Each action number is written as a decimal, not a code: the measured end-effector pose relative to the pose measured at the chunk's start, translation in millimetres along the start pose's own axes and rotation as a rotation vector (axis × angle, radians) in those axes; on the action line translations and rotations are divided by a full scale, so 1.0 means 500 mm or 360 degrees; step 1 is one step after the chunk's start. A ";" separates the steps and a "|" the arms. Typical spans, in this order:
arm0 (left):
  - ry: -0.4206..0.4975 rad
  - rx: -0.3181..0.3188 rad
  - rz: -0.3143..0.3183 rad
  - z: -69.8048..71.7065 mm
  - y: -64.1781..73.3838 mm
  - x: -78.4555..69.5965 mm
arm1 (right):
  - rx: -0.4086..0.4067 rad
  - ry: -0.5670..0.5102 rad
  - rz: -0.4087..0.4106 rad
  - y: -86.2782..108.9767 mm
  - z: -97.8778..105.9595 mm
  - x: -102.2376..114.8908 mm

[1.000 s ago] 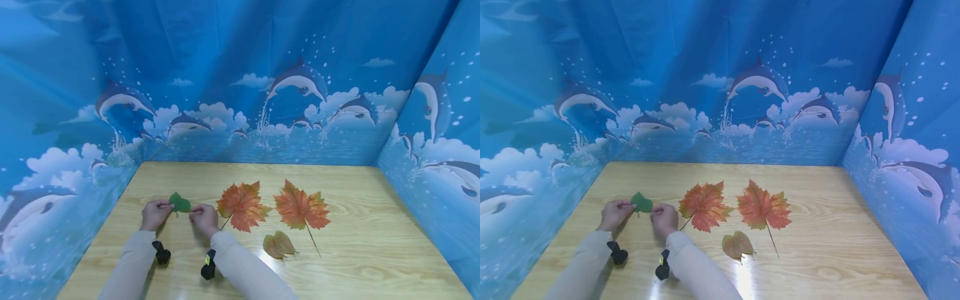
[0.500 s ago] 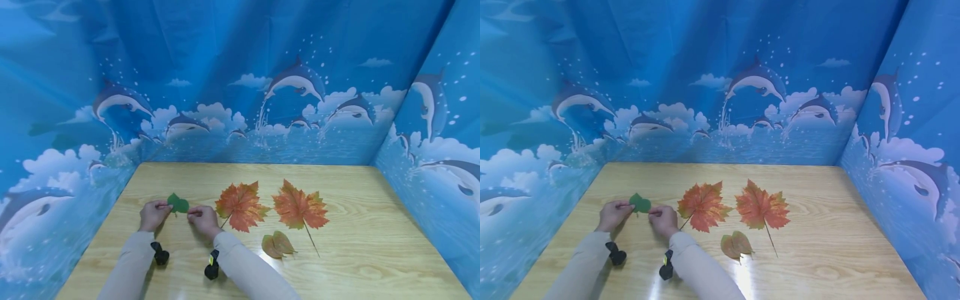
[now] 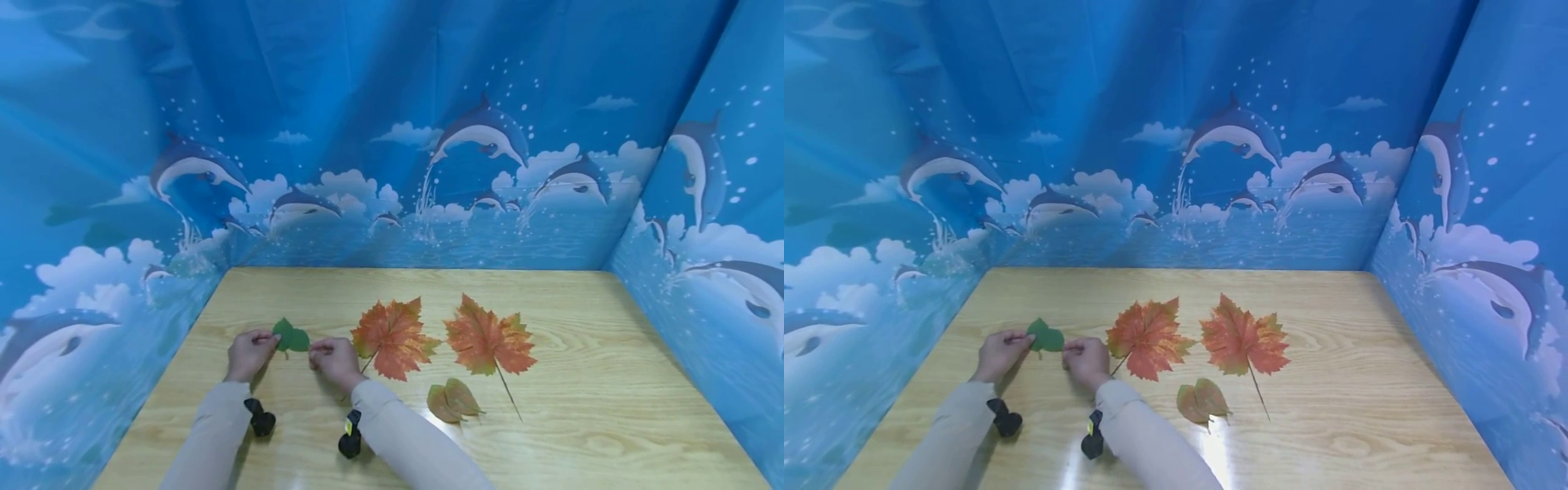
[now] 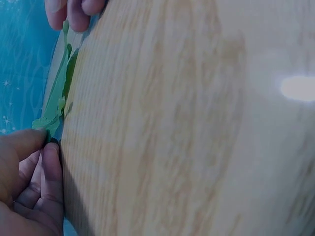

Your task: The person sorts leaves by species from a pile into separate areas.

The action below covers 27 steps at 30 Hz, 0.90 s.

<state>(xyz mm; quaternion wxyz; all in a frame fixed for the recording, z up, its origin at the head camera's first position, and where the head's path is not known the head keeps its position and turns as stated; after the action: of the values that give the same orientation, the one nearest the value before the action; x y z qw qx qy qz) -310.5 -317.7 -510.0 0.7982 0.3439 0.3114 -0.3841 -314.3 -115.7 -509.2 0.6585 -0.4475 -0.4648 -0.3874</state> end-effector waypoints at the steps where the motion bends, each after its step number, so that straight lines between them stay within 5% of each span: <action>1: 0.0003 0.0001 0.0000 -0.001 0.000 0.000 | -0.0006 0.0001 0.0010 0.000 0.001 0.001; 15: -0.0048 -0.0021 -0.0031 0.002 0.017 -0.012 | -0.0017 0.0023 -0.0088 0.014 0.010 0.002; 27: -0.0064 -0.0061 -0.0044 0.004 0.010 -0.007 | 0.0119 0.0109 0.0016 0.000 0.061 0.048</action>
<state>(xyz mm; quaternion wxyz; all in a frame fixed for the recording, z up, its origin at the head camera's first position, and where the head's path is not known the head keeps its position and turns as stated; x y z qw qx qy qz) -307.9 -315.5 -504.8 0.8054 0.3164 0.3073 -0.3961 -315.9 -88.9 -481.1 0.6922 -0.4114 -0.4540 -0.3815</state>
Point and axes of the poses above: each hand's wrist, its own y-axis away from the middle knuckle, its own z-axis out of the back of the hand, x = y × z, the point moved 10 cm from there along -y, towards the middle knuckle, and after that the axes turned 15 degrees about z, right-handed, at the moved point
